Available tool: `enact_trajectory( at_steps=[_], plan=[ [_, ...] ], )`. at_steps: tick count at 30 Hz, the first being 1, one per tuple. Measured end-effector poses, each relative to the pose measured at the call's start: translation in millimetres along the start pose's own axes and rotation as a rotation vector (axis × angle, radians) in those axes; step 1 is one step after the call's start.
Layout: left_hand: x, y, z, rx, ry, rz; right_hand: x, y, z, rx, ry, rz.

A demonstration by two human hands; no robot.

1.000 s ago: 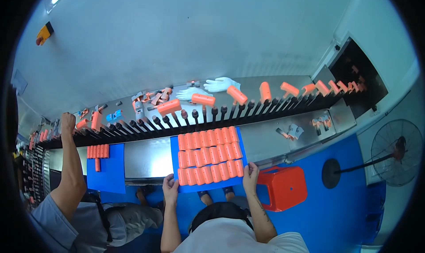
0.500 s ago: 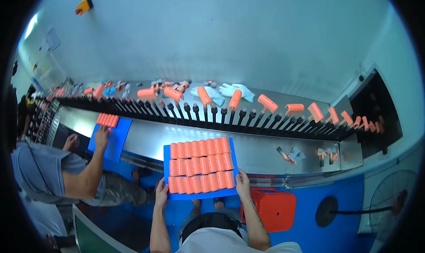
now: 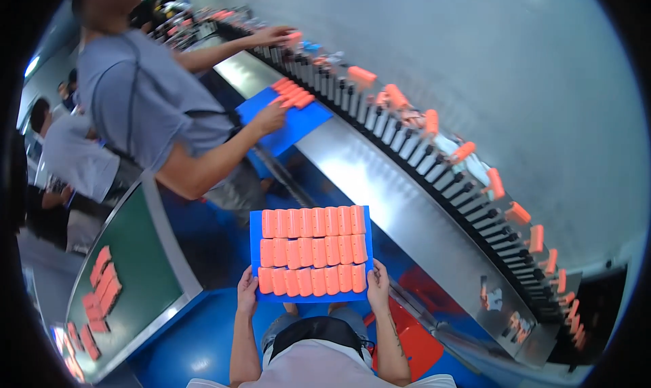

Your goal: Packing small pink rectangular parts from a moving conveyor belt onto a blue board in an organized grid pattern.

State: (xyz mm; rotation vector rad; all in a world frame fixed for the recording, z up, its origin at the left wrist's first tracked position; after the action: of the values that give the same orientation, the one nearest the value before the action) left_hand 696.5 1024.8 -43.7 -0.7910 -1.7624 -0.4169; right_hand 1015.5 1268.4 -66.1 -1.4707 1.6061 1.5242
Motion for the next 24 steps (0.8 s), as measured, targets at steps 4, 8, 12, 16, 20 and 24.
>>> enact_trajectory(
  at_steps=[4,8,12,16,20,24],
  plan=[
    [-5,-56,-57,0.180,-0.042,-0.040,22,43,-12,-0.143,0.039,-0.044],
    [-40,-122,-95,0.356,0.002,-0.133,62,105,-23,-0.313,0.117,-0.110],
    [-41,-164,-138,0.509,-0.018,-0.183,92,159,-35,-0.449,0.069,-0.219],
    [-81,-220,-183,0.639,0.023,-0.243,136,216,-67,-0.609,0.144,-0.298],
    [-98,-261,-196,0.668,-0.086,-0.270,181,262,-82,-0.727,0.125,-0.335],
    [-135,-291,-215,0.733,-0.123,-0.313,215,293,-99,-0.817,0.222,-0.415]
  ],
)
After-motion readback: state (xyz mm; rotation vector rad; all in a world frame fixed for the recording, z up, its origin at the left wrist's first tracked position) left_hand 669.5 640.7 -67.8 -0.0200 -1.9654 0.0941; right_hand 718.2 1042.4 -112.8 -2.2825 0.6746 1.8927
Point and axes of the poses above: each hand's wrist, its own z-axis towards the middle knuckle, its own y-axis out of the palm, x = y × z, the point moved 10 cm from there along z, towards the middle knuckle, and after that the axes turned 15 degrees about z, right-handed, at the moved point
